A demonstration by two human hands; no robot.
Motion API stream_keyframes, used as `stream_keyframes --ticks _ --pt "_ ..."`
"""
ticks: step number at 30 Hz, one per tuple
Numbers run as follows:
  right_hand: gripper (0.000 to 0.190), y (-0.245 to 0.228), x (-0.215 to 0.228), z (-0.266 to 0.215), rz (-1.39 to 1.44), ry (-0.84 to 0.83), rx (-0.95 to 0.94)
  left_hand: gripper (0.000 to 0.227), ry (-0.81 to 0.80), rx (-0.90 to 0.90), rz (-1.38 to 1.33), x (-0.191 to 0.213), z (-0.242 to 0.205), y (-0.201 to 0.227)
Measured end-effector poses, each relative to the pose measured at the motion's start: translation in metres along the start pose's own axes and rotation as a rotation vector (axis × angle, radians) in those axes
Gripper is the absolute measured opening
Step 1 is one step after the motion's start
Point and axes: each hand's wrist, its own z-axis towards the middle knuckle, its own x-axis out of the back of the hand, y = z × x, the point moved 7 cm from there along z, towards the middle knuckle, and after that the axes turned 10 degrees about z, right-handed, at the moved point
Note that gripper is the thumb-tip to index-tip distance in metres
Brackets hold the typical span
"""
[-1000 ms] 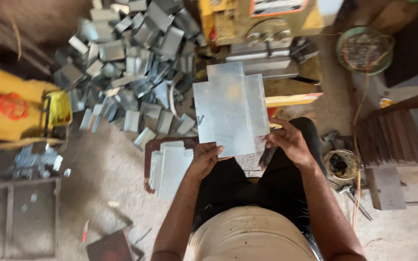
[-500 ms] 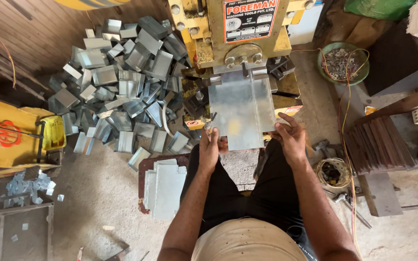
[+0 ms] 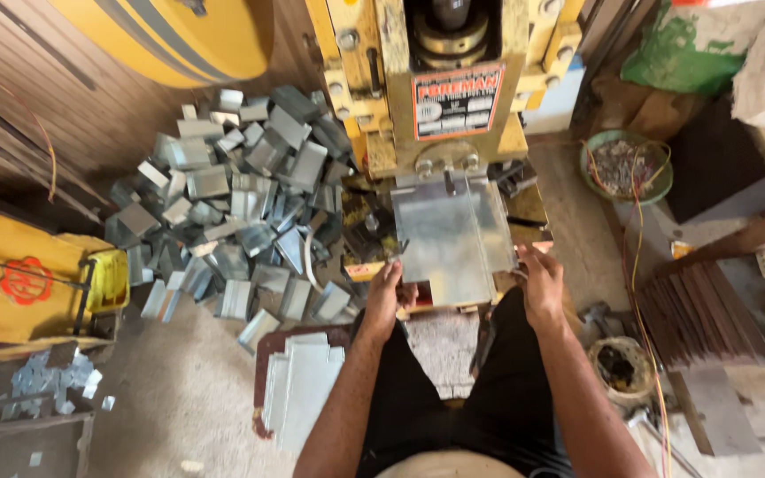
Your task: The person bends metal sheets using a power press machine. The person places each sheet into the machine, operates the press, and then moves the finished part to a pile on the floor.
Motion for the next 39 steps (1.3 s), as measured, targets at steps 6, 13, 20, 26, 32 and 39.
stream_keyframes --ticks 6,13,20,26,32,39 --pt "0.027 -0.001 0.004 0.004 0.051 0.005 -0.012 0.071 -0.122 -0.147 -0.021 -0.004 0.004 -0.002" --pt "0.037 -0.015 -0.014 -0.002 0.168 -0.046 -0.090 0.087 -0.063 0.011 0.061 0.011 0.012 -0.020" --pt "0.039 0.001 -0.038 0.060 0.145 -0.149 -0.328 0.099 -0.302 -0.218 0.044 -0.006 0.007 -0.006" --pt "0.035 0.010 -0.016 0.034 0.109 -0.023 -0.170 0.092 -0.399 -0.180 -0.005 -0.029 -0.008 -0.007" --pt "0.037 0.019 -0.043 -0.124 0.036 -0.777 -0.395 0.093 -0.615 -0.083 -0.334 -0.085 -0.037 -0.017" --pt "0.027 -0.078 0.018 -0.069 -0.564 -0.069 0.364 0.086 -0.007 0.023 -0.177 -0.049 0.013 -0.034"
